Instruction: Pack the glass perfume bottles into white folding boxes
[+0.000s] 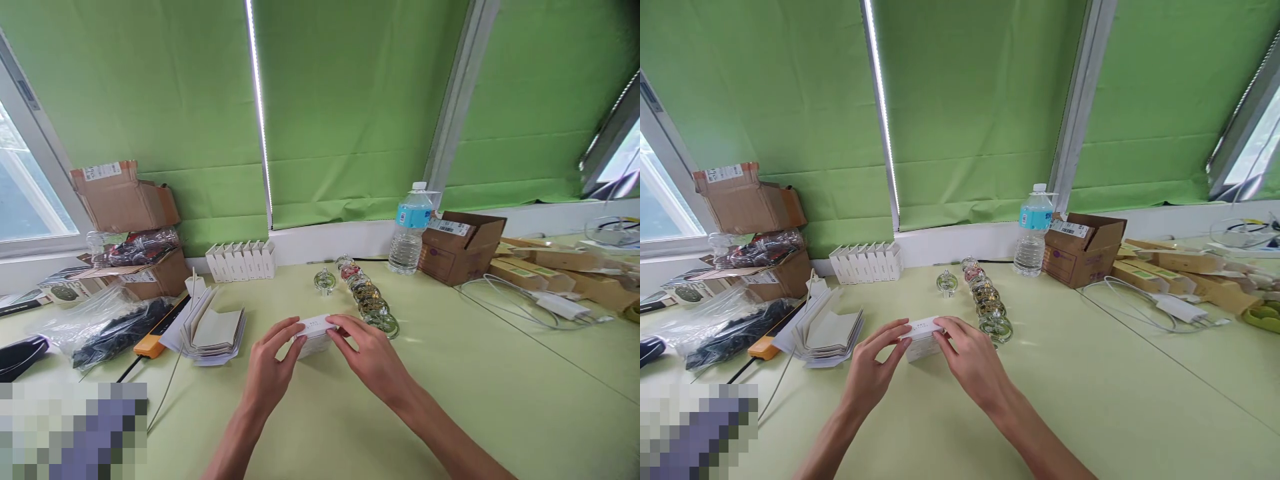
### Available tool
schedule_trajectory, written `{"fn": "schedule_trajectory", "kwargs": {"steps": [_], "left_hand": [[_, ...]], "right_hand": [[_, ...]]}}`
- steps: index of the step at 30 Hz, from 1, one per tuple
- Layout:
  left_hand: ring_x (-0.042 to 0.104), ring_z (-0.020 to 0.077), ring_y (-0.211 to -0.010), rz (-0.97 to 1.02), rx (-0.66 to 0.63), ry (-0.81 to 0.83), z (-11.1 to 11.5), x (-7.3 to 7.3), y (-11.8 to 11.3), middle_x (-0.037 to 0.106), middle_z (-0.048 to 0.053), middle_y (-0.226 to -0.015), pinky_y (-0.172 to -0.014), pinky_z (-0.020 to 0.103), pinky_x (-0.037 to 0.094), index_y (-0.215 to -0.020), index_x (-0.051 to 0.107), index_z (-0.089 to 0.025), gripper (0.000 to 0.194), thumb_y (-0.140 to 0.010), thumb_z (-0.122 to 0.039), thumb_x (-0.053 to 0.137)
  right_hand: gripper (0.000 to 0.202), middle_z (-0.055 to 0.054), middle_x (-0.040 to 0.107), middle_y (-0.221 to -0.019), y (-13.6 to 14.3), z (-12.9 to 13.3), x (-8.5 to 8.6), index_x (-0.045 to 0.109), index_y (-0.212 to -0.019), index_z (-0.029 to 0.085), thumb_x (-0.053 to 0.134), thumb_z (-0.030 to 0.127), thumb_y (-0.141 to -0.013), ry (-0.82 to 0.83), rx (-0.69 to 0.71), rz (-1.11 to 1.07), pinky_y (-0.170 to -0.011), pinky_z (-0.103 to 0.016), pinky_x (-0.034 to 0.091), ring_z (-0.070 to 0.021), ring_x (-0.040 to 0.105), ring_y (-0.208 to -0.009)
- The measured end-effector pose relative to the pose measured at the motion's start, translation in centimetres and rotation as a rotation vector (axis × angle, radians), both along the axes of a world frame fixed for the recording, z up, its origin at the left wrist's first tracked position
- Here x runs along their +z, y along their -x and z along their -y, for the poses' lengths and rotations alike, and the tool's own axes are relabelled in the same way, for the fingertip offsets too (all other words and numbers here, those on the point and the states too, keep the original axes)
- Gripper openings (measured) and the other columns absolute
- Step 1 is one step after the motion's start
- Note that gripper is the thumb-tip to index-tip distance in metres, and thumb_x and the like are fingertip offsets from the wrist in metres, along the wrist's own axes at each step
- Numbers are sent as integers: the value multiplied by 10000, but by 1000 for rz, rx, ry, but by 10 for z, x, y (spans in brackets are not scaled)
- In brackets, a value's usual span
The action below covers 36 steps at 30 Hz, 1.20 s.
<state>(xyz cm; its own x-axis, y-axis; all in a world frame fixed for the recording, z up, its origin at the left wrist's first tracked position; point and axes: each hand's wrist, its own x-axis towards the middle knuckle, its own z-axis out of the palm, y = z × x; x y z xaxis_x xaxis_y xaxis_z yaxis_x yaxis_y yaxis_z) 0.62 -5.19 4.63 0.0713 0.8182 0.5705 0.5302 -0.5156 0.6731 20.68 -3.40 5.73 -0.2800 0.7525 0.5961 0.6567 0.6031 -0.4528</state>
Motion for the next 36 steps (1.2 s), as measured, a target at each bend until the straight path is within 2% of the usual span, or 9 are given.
{"fn": "schedule_trajectory", "kwargs": {"steps": [6, 14, 19, 21, 25, 29, 32, 34, 36], "left_hand": [[638, 202, -1052, -17, 5, 6, 1, -1, 1, 636, 40, -1219, -898, 341, 551, -1074, 685, -285, 229, -905, -309, 532], [625, 214, -1096, -51, 26, -40, -2, -3, 1, 651, 38, -1214, -868, 326, 562, -1053, 698, -282, 229, -910, -306, 522], [630, 229, -1092, -190, 71, -93, -2, -9, 0, 564, 40, -1336, -894, 355, 547, -1128, 648, -305, 257, -892, -326, 547], [624, 227, -1097, -208, 82, -90, -1, -9, -2, 548, 45, -1350, -884, 351, 545, -1135, 631, -300, 257, -897, -317, 537], [615, 208, -1091, -151, 81, -57, -1, -8, -5, 576, 47, -1289, -882, 337, 531, -1122, 612, -286, 243, -930, -274, 464], [649, 209, -973, -46, 90, 27, 0, -5, -5, 625, 67, -1183, -829, 350, 540, -1182, 556, -268, 294, -902, -347, 513], [668, 186, -845, 66, 64, 147, 2, -2, -5, 630, 68, -1177, -712, 315, 555, -1199, 520, -262, 375, -864, -425, 558], [672, 171, -806, 146, 17, 216, 1, 0, -4, 640, 68, -1161, -684, 296, 551, -1180, 530, -252, 354, -885, -448, 510], [680, 169, -785, 229, -16, 264, 0, 0, -4, 683, 62, -1033, -706, 298, 548, -1166, 546, -233, 343, -920, -444, 432]], "right_hand": [[247, -29, 667, -1144, 0, 2, 4, 616, -1131, 248, 453, 291, -950, 28, 1, -5, -836, -326, 530, -179, 661, -907], [262, -42, 681, -1099, -1, 1, 5, 638, -1095, 234, 418, 275, -960, 18, 25, 17, -856, -330, 510, -198, 643, -966], [265, -50, 686, -1063, 2, 3, 3, 637, -1070, 222, 410, 293, -952, 101, 18, 34, -786, -332, 516, -201, 647, -870], [286, -52, 677, -1092, 3, 4, 3, 612, -1131, 227, 407, 309, -950, 143, 16, 38, -788, -342, 513, -197, 647, -833], [443, -52, 636, -1192, 5, 7, 2, 413, -1383, 285, 403, 337, -944, 239, 29, 64, -802, -360, 504, -213, 640, -896], [631, -49, 572, -1295, 10, 10, -3, 127, -1495, 325, 413, 344, -933, 331, 50, 81, -803, -351, 496, -234, 607, -1035], [746, -82, 571, -1288, 14, 13, -7, -37, -1505, 280, 426, 344, -922, 381, 43, 84, -783, -341, 488, -244, 608, -1032], [800, -111, 605, -1223, 16, 14, -8, -79, -1503, 231, 440, 384, -915, 414, 41, 91, -748, -334, 483, -257, 615, -1005], [870, -119, 640, -1141, 17, 16, -7, -84, -1503, 196, 475, 460, -890, 458, 51, 91, -714, -327, 478, -265, 624, -961]]}}
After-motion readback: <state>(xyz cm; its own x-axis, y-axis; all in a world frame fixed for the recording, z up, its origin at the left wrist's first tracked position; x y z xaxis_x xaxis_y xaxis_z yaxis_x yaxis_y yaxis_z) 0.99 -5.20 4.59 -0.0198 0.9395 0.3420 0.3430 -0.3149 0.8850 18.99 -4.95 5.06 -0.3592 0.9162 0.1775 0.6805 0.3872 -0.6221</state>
